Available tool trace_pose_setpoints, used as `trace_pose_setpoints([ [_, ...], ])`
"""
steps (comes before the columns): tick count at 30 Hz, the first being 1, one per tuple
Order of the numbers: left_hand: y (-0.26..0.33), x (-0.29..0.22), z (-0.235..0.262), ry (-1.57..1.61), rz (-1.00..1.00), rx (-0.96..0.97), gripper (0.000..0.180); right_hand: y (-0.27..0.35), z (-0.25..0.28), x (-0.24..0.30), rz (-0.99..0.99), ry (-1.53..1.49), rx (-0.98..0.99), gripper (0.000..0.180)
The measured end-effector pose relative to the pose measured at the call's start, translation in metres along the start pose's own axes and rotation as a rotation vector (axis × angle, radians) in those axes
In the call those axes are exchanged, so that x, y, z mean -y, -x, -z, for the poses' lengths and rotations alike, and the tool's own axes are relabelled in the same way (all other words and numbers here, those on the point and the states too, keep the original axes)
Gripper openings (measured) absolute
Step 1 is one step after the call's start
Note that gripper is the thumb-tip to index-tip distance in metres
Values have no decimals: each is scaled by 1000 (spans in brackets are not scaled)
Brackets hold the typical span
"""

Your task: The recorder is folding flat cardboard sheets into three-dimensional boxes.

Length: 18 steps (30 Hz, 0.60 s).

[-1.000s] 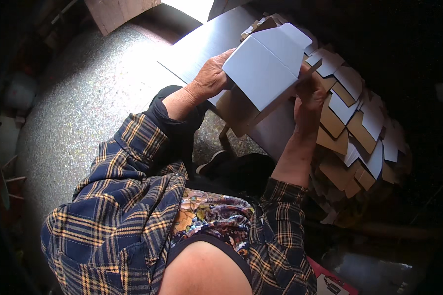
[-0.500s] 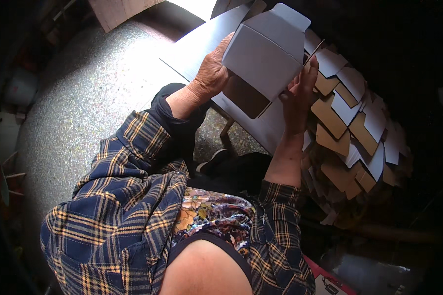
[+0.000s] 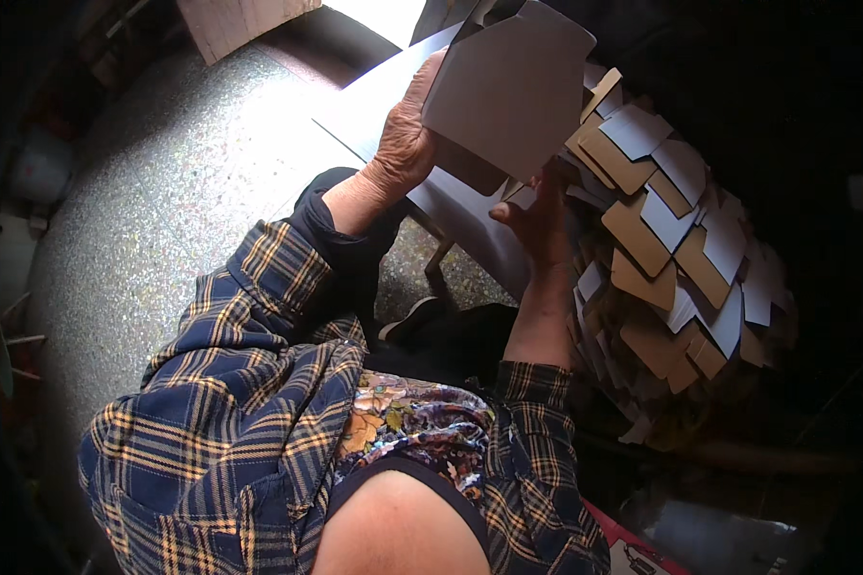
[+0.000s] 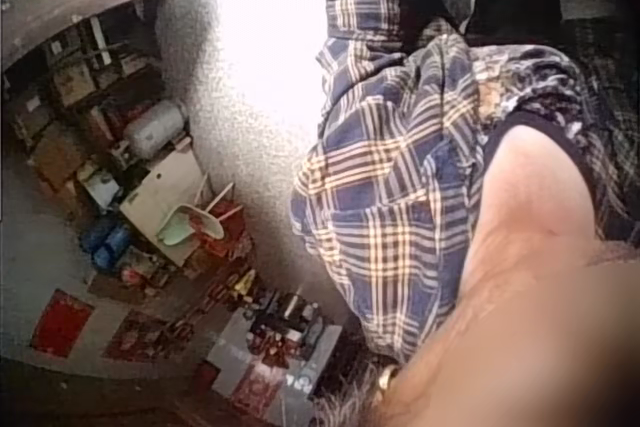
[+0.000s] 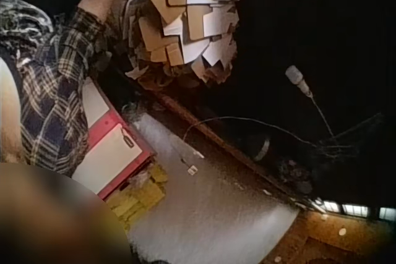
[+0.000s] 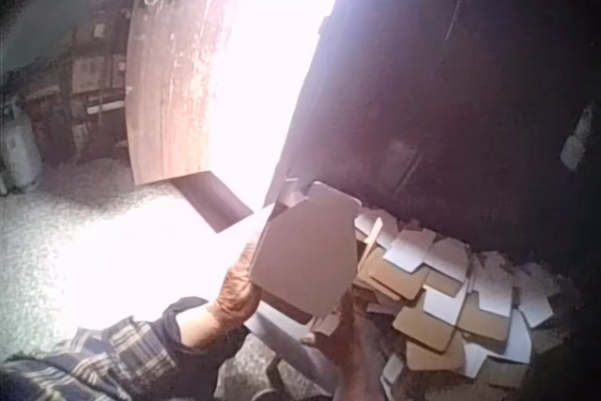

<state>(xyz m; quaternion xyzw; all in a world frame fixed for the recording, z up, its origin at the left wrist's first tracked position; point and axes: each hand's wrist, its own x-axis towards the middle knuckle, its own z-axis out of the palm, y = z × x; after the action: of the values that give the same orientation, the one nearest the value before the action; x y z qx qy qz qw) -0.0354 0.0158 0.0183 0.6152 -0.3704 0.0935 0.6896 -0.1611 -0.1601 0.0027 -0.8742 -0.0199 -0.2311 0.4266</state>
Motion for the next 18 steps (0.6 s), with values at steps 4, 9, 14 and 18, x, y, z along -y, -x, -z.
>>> trace_pose_setpoints([
  [4, 1, 2, -3, 4, -2, 8, 71, 10, -2, -23, 31, -99, 6, 131],
  [9, 4, 13, 3, 7, 29, -10, 75, 14, -7, -18, -20, -160, 49, 116],
  [14, 8, 25, 1, 175, 70, 40, 70, -6, -12, -19, -107, 195, 122, 59],
  [18, 10, 22, 3, 163, 31, 68, 61, -15, -17, -30, 142, 185, -164, 26],
])
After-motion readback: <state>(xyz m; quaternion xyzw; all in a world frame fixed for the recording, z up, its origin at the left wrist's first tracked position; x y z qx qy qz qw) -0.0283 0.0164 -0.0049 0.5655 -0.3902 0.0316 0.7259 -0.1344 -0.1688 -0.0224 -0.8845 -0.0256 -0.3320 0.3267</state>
